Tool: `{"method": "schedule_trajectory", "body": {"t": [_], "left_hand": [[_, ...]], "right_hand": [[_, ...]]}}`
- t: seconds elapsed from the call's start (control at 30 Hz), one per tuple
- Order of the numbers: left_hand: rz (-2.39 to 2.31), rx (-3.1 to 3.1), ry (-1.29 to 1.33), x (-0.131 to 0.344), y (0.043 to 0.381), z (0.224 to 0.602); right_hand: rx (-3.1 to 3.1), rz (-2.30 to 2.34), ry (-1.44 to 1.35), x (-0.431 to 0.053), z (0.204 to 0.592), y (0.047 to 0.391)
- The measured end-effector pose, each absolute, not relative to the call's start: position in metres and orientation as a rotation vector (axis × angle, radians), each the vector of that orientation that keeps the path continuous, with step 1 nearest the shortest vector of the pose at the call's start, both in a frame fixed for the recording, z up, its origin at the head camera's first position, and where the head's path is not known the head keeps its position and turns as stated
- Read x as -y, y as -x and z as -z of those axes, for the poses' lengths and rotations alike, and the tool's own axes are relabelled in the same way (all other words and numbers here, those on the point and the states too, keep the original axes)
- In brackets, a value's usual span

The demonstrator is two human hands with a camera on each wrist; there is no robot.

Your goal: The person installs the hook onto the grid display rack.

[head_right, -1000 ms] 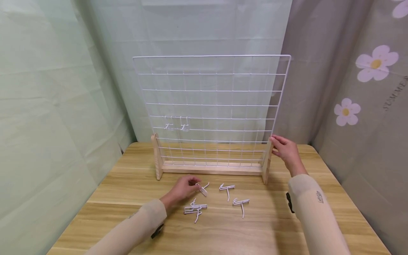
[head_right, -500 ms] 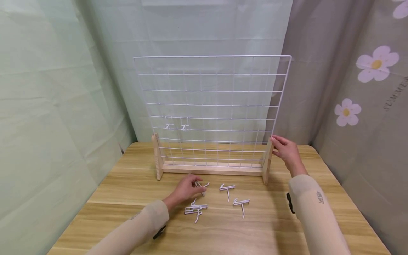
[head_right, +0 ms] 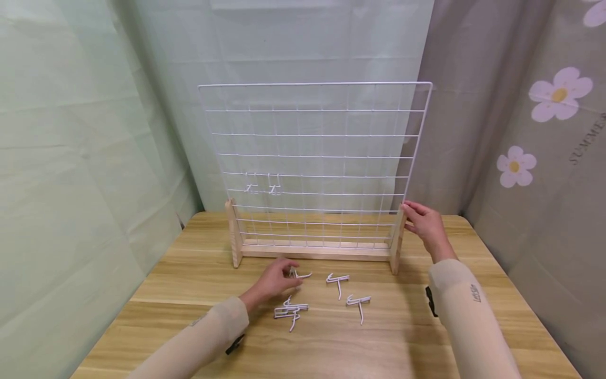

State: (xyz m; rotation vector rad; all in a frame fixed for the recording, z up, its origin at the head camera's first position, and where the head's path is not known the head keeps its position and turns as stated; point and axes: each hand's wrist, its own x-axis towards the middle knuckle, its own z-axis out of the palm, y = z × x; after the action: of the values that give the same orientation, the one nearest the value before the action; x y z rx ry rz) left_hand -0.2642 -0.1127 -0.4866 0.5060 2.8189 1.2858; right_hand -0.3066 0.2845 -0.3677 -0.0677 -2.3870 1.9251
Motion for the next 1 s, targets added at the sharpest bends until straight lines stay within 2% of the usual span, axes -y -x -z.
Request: {"method": "schedule_trajectory", "body": {"t": [1.0], "left_hand": [[-1.328, -2.955, -0.381, 0.144, 0.278, 0.492]], "right_hand": [[2.384, -1.934, 0.078, -0.285, 0.368, 0.307]]}}
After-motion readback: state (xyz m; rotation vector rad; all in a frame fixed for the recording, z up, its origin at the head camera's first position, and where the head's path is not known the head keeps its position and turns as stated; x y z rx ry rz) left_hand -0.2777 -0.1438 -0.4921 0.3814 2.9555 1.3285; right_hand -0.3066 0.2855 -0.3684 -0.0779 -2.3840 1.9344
